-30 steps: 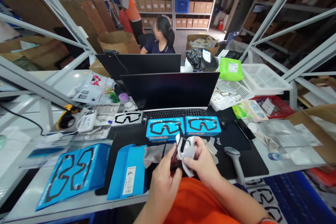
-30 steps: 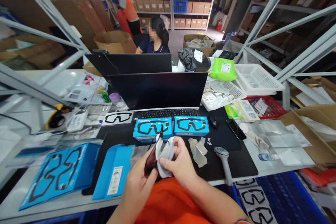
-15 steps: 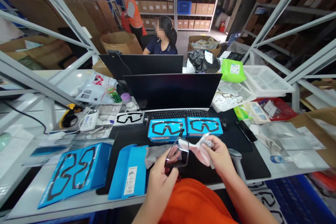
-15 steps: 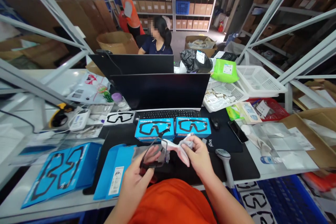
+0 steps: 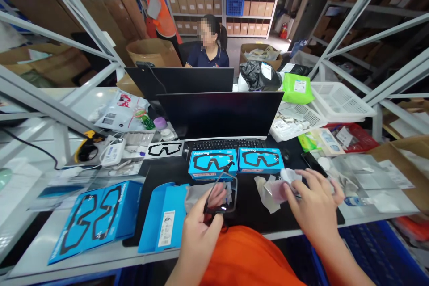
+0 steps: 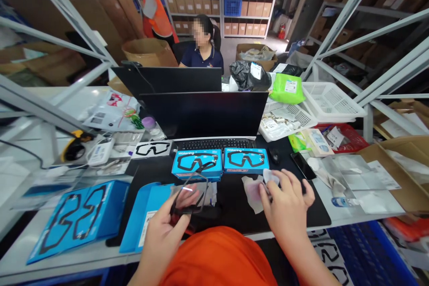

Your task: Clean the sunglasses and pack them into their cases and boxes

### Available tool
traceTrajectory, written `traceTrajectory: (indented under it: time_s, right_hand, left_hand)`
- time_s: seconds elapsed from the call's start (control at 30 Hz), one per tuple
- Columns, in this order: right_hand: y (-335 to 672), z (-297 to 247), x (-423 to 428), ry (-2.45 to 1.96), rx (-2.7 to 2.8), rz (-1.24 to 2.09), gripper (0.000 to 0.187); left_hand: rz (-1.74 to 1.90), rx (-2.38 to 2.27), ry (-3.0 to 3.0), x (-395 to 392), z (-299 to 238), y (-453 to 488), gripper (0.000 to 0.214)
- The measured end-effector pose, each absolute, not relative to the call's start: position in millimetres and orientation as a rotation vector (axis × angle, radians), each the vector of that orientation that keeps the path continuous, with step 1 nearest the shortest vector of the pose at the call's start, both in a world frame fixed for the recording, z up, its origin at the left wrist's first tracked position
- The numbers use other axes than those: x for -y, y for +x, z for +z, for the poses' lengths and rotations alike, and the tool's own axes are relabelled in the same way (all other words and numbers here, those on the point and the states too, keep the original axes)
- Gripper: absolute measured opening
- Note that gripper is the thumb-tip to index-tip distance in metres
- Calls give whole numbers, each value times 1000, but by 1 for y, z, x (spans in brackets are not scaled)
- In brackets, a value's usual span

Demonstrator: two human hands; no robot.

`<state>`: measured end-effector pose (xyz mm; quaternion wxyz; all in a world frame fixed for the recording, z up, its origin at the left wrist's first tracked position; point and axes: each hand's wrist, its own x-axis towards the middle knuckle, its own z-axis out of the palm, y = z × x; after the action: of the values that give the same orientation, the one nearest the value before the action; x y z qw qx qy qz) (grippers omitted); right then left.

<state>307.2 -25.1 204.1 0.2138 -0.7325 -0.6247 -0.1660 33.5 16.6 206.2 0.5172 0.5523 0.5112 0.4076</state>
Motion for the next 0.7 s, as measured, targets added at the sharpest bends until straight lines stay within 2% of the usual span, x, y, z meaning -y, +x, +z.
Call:
traceTrajectory:
  time_s: [0.13, 0.27, 0.43, 0.57, 0.7]
  right_hand:
    - [306, 200, 16, -1944, 1869, -216, 26]
    - [300, 190, 11, -1846, 1707, -17, 29]
    - [288, 180, 7, -1794, 1207, 631, 47]
    - [264, 172, 2, -1570, 860, 928, 46]
    - [231, 179, 7, -1303, 884, 1139, 42]
  left_hand:
    - [976, -1297, 1286, -18, 214, 31, 46]
    - [910, -1359, 1238, -18, 218, 28, 46]
    - [881, -1406, 1201, -17, 219, 26, 45]
    - [946, -1384, 1202, -17, 215, 30, 48]
    - [957, -1356, 1264, -17, 206, 34, 53]
